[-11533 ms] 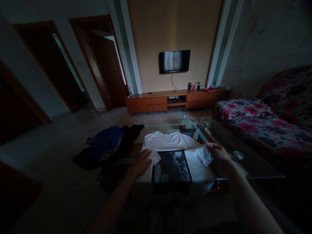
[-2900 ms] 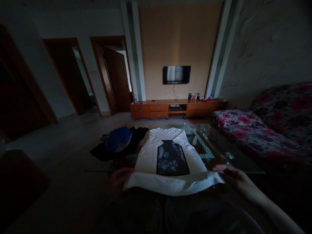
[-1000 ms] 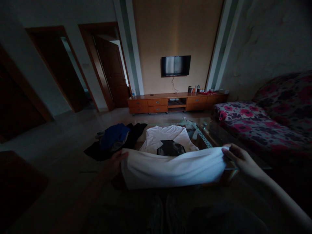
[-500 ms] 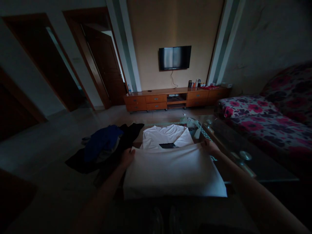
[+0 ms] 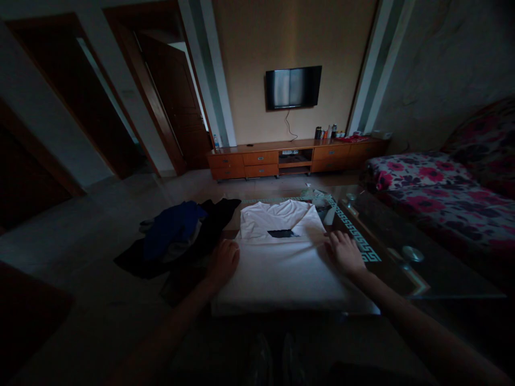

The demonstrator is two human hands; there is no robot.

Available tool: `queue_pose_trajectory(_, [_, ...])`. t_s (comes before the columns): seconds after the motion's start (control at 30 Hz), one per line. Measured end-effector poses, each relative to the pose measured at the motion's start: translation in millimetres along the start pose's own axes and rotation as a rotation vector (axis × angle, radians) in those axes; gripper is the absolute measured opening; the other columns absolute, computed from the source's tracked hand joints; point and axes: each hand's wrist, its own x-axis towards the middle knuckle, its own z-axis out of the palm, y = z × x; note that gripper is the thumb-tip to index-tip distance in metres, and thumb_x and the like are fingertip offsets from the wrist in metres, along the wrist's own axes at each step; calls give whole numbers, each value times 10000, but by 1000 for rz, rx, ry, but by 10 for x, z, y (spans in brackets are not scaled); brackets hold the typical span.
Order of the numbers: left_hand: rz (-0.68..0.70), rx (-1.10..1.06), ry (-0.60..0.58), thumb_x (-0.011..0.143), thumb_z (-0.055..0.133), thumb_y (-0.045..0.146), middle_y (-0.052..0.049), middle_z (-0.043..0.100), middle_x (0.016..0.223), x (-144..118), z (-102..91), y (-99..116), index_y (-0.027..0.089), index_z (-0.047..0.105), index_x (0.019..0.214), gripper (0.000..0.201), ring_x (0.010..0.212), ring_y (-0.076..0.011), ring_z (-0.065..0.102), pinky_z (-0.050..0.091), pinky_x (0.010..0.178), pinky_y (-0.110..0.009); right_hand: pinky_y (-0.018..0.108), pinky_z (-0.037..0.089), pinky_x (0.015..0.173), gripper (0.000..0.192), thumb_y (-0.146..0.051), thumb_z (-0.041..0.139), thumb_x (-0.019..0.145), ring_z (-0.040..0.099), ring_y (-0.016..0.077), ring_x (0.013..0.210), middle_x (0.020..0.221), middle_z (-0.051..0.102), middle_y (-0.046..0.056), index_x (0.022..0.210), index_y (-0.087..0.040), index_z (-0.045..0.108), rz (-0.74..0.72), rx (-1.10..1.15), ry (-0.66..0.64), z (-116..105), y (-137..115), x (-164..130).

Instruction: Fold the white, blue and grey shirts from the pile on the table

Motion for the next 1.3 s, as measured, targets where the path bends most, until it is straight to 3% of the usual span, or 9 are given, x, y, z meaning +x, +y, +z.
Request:
queue_pose_trajectory(0.1, [145, -37, -124, 1021, 395, 408, -107, 565, 1428, -225, 50, 147, 208, 600, 1328, 420, 1344, -257, 476, 336, 1155, -423, 487, 358, 1094, 519, -476, 301, 1022, 422, 313, 1361, 1509, 483, 118, 1430, -246, 525, -108, 35, -119, 66, -163, -280])
queue_pose_trajectory(0.3, [149, 1, -244, 1036, 329, 479, -88, 329, 1639, -215, 204, 118, 207, 398, 1540, 577, 1509, -249, 283, 214, 1229, -434, 529, 146, 1219, 676, -627, 213, 1010, 124, 297, 1552, 1694, 162, 40, 1603, -306, 275, -3, 28, -241, 337, -105, -370])
queue_pose_trajectory(0.4, [175, 20, -223, 1047, 321, 445, -64, 359, 1627, 21, 222, 73, 241, 417, 1528, 531, 1503, -237, 296, 235, 1219, -430, 517, 146, 1223, 666, -624, 192, 1017, 113, 279, 1556, 1696, 143, 30, 1606, -321, 255, 7, 31, -249, 343, -49, -176])
queue_pose_trajectory(0.5, [80, 98, -117, 1037, 376, 352, -91, 479, 1538, 254, 218, 131, 245, 560, 1409, 428, 1446, -267, 376, 276, 1187, -463, 530, 156, 1216, 629, -571, 211, 1032, 147, 277, 1549, 1688, 180, 50, 1597, -306, 289, 35, -3, -232, 293, -112, 18])
queue_pose_trajectory(0.63, [18, 108, -46, 1029, 387, 328, -128, 634, 1308, 295, 267, 282, 206, 660, 1235, 363, 1270, -279, 523, 375, 1103, -458, 589, 127, 1203, 627, -501, 233, 1036, 207, 314, 1527, 1667, 235, 125, 1569, -200, 368, 118, -76, -182, 254, -337, 60])
queue_pose_trajectory(0.9, [53, 30, -167, 1041, 310, 448, -105, 379, 1612, 5, 382, 325, 213, 440, 1512, 542, 1491, -296, 317, 237, 1206, -498, 547, 123, 1219, 680, -591, 167, 1021, 119, 281, 1554, 1689, 170, 69, 1611, -264, 258, 111, 52, -268, 281, -441, -175])
queue_pose_trajectory(1.03, [168, -5, -107, 1036, 318, 429, -120, 414, 1590, 6, 354, 654, 170, 465, 1494, 546, 1501, -282, 302, 197, 1236, -474, 549, 113, 1222, 727, -570, 189, 1018, 139, 317, 1547, 1681, 162, 129, 1604, -149, 273, 119, 68, -268, 244, -797, -123])
queue_pose_trajectory(1.17, [265, -81, -137, 1048, 253, 370, -93, 385, 1611, -59, 487, 1022, 176, 412, 1532, 545, 1511, -240, 286, 222, 1237, -446, 454, 126, 1238, 712, -536, 195, 1024, 149, 261, 1551, 1675, 179, 115, 1604, -130, 268, -139, 198, -252, 268, -1374, -169])
queue_pose_trajectory(1.3, [238, -74, -194, 1034, 280, 366, -75, 307, 1649, -101, 581, 1096, 206, 300, 1591, 580, 1533, -242, 232, 210, 1239, -470, 465, 93, 1242, 672, -502, 173, 1034, 135, 252, 1554, 1672, 188, 103, 1597, -158, 301, -173, 225, -236, 321, -1622, -258])
